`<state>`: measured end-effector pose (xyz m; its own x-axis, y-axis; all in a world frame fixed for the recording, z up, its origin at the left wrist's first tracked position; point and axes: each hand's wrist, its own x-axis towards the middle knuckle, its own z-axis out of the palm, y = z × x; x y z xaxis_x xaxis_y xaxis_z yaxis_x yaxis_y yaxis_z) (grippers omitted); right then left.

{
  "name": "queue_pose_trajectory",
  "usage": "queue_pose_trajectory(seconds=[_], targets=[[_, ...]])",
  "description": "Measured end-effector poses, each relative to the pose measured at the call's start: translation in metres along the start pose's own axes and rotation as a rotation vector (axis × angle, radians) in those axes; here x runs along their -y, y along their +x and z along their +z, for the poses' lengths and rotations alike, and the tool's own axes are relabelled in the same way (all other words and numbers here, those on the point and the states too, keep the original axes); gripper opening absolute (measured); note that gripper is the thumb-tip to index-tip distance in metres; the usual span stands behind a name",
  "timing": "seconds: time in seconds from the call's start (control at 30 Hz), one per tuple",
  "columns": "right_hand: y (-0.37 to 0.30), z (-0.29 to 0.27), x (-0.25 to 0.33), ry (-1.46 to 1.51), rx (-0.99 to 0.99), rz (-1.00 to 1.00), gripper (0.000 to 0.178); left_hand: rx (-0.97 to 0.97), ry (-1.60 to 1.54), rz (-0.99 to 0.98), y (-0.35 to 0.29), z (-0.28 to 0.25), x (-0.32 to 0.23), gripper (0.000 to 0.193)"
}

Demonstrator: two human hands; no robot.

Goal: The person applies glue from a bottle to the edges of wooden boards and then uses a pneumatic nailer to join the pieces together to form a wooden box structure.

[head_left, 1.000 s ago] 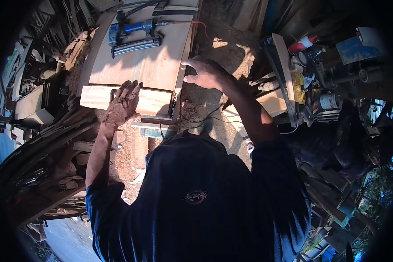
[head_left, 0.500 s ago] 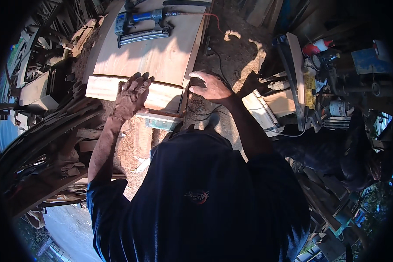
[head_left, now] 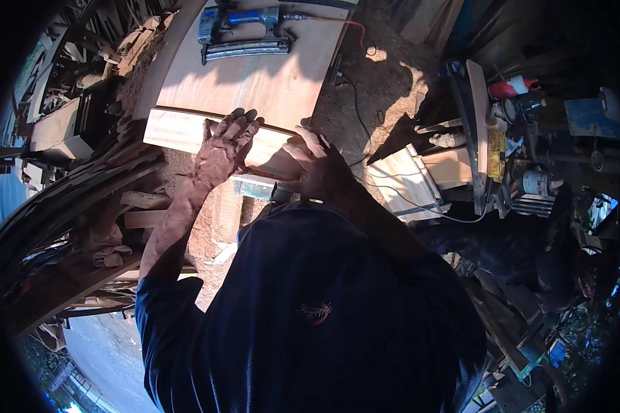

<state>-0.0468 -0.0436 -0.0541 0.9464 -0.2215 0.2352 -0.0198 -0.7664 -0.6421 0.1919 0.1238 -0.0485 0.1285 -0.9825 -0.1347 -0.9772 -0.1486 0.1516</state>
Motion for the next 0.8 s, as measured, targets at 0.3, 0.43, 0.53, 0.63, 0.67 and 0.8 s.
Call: queue_pose_trajectory(seconds=[0.3,0.43,0.53,0.63,0.67,0.8], targets=[[-0.004,0.014,0.006,-0.115,0.025,-0.006,0.071,0.008,0.053,-0.112,-0.012,-0.007,-0.007,0.114],[-0.006,0.019,0.004,-0.045,0.005,0.009,0.068,0.101,0.073,-0.138,-0.008,-0.007,-0.009,0.116],[-0.007,0.021,0.000,-0.029,-0.021,0.007,0.068,0.084,0.080,-0.140,-0.011,-0.002,-0.008,0.116],[-0.007,0.023,-0.003,0.009,-0.048,-0.002,0.068,0.078,0.087,-0.138,-0.010,-0.008,-0.011,0.116],[-0.007,0.023,-0.004,0.051,-0.047,0.009,0.069,0.068,0.092,-0.134,-0.009,-0.009,-0.012,0.117],[-0.006,0.023,-0.001,0.094,-0.063,-0.012,0.071,-0.016,0.098,-0.128,-0.013,-0.002,-0.008,0.117]])
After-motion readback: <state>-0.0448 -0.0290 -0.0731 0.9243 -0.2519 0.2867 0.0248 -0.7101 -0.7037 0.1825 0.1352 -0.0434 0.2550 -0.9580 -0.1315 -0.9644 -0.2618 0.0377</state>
